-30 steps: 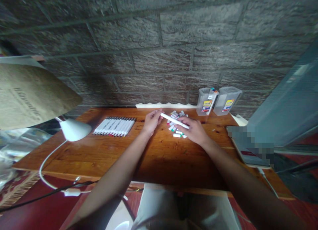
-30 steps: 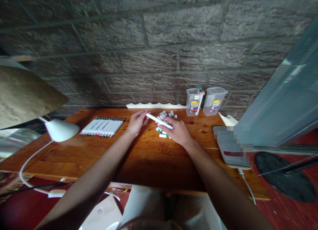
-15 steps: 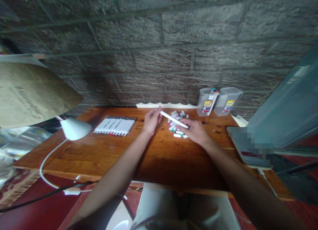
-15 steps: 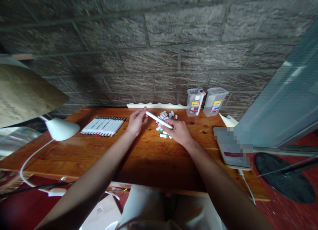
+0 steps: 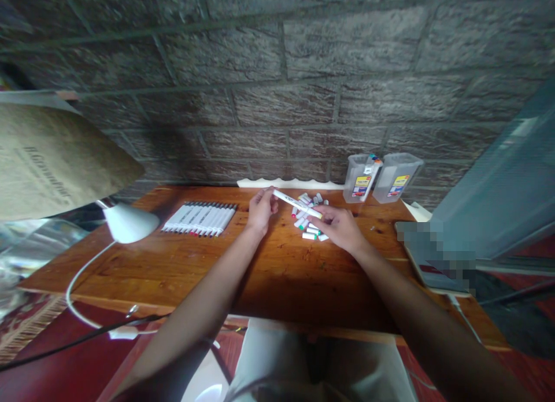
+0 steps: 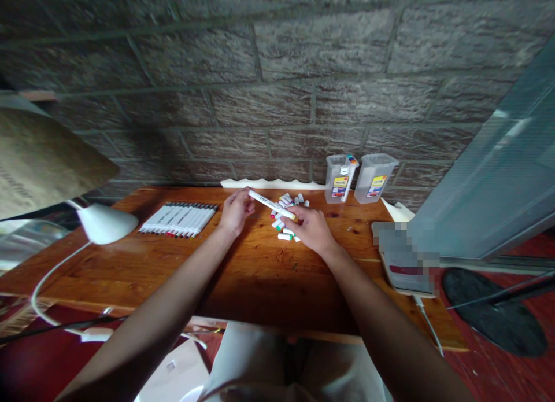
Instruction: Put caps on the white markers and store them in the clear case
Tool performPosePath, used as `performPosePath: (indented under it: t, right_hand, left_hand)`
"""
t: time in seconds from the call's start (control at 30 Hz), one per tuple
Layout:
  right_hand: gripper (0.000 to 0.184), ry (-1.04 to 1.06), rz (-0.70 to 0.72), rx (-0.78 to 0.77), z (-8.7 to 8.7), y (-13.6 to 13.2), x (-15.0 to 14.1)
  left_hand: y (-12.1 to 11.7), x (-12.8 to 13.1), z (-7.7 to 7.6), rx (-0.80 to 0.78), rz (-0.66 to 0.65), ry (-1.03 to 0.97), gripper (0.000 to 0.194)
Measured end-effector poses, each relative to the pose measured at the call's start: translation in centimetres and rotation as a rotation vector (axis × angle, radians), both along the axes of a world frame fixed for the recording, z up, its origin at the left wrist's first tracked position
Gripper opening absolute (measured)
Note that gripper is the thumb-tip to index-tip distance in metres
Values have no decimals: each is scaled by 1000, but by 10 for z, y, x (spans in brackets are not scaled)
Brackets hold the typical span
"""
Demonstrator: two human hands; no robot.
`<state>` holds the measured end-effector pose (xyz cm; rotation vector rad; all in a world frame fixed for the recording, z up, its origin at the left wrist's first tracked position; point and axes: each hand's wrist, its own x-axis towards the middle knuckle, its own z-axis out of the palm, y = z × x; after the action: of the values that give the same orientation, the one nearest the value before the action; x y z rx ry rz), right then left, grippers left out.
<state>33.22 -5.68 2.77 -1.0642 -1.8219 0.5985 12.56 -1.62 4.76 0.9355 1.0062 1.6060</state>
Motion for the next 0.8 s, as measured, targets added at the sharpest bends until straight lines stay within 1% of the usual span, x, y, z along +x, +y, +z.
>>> performPosePath:
  t: [0.07,0.2,0.4,0.8]
  right_hand:
    - [33,3,25,-4,-1,0,0]
    - [31,5,57,-17,-2,2,0]
    - [30,-1,50,-33,1,0,-1]
    - [30,3,53,-39,-1,1,1]
  left_hand:
    - [0,1,0,6,8,10,19]
    - [0,1,-1,24,7,33,20]
    - [0,1,0,72,6,14,29]
    - [0,2,-1,136,-18,7,32]
